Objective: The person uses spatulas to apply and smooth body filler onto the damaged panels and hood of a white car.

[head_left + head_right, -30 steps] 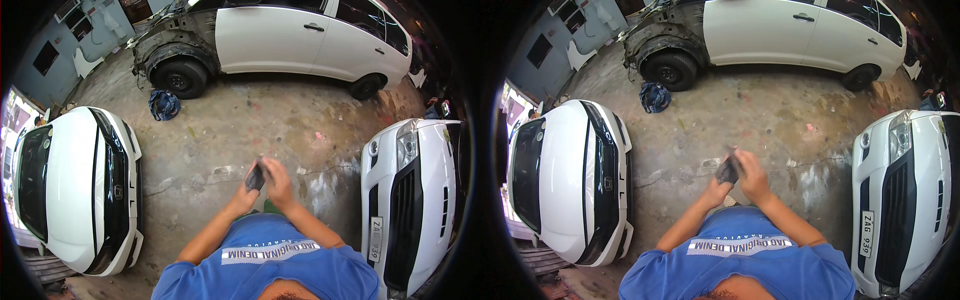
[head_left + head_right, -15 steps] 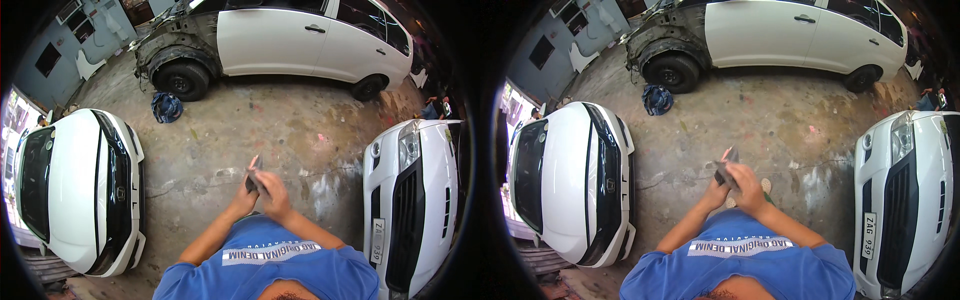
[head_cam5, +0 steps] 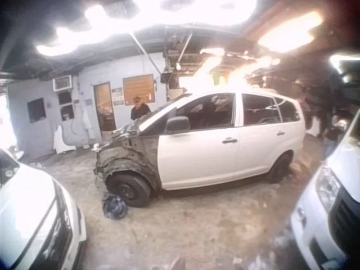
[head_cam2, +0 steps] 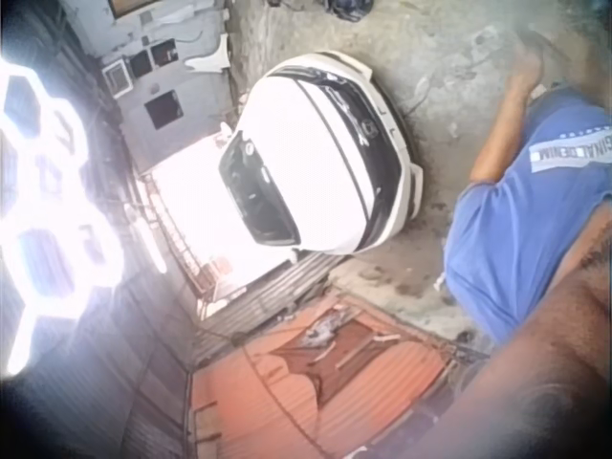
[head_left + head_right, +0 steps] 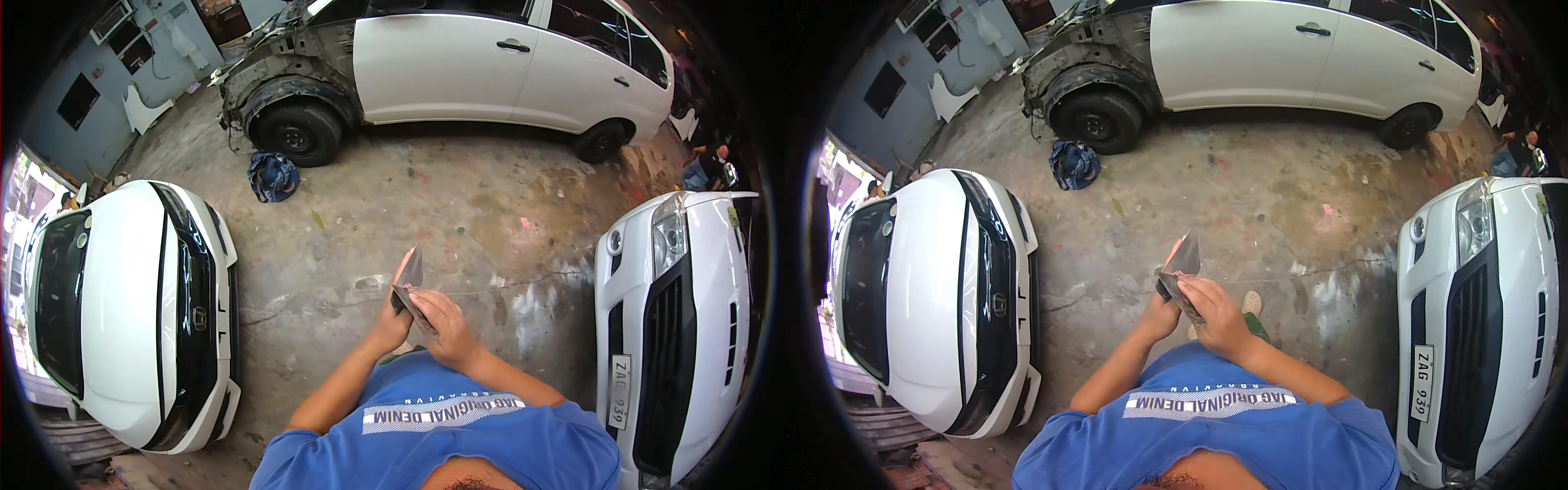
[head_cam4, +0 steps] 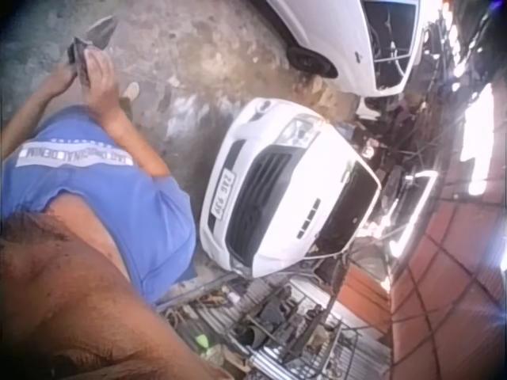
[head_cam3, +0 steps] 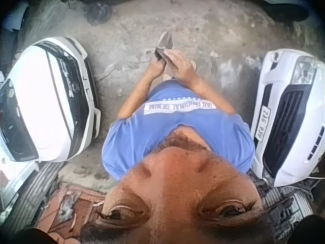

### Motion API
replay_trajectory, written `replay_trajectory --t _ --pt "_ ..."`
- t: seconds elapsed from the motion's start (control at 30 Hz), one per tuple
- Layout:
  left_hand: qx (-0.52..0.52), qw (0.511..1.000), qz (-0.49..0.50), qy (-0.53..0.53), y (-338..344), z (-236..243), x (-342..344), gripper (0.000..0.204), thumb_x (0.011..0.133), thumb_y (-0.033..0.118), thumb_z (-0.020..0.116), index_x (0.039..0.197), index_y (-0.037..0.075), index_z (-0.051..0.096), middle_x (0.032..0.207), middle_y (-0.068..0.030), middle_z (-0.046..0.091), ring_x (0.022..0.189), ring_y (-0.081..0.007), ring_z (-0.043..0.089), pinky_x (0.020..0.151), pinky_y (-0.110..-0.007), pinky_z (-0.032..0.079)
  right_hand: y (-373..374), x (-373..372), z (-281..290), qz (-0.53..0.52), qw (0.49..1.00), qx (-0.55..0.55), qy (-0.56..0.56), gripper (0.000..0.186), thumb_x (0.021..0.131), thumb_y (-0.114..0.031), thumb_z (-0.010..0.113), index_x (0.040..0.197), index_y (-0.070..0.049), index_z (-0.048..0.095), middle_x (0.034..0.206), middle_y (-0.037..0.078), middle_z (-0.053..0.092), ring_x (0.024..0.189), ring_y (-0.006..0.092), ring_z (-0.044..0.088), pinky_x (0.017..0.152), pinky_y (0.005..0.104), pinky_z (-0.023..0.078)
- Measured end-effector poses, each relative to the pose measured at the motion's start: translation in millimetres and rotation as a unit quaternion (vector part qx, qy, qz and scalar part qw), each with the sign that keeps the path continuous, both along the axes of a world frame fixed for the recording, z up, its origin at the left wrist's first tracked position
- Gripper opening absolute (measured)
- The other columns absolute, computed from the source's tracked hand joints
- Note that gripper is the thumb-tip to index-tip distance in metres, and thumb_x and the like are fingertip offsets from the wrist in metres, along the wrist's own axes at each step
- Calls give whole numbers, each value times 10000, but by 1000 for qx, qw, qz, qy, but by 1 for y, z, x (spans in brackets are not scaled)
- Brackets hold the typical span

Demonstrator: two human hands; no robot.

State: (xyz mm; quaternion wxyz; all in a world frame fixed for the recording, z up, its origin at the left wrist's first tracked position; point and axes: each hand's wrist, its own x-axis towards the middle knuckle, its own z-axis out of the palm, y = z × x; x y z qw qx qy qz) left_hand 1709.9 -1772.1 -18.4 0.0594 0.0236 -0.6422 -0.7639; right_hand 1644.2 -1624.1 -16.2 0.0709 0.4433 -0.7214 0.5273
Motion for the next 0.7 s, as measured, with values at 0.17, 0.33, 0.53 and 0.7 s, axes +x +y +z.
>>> replay_trajectory --t 0.17,0.33,0.53,0.7 --pt "-82 996 -4 29 12 -7 8 878 798 -131 408 1631 27 183 1680 -183 223 1553 -260 220 1243 -366 206 1 -18 -5 -102 989 11 -104 417 880 68 660 1288 3 608 1265 204 644 1177 400 624 1014 454 504" --pt "-21 1000 7 14 4 -12 2 925 739 -128 388 1629 30 194 1681 -157 227 1558 -306 210 1261 -398 194 0 -3 -4 11 999 -12 29 412 893 48 627 1300 -15 625 1280 195 645 1167 386 629 1004 435 513" --pt "-45 996 36 64 10 -13 5 952 724 -130 387 1636 43 176 1666 -168 246 1541 -328 241 1256 -416 212 -1 7 4 12 1000 16 -7 465 859 48 651 1317 10 583 1288 206 627 1183 391 618 1012 447 507" --pt "-137 989 -22 56 18 -7 9 922 752 -81 431 1634 40 189 1656 -169 256 1539 -327 242 1259 -409 194 1 -26 -22 -99 962 -38 -253 314 1034 -130 550 1304 29 572 1251 151 639 1177 273 608 1045 362 450"
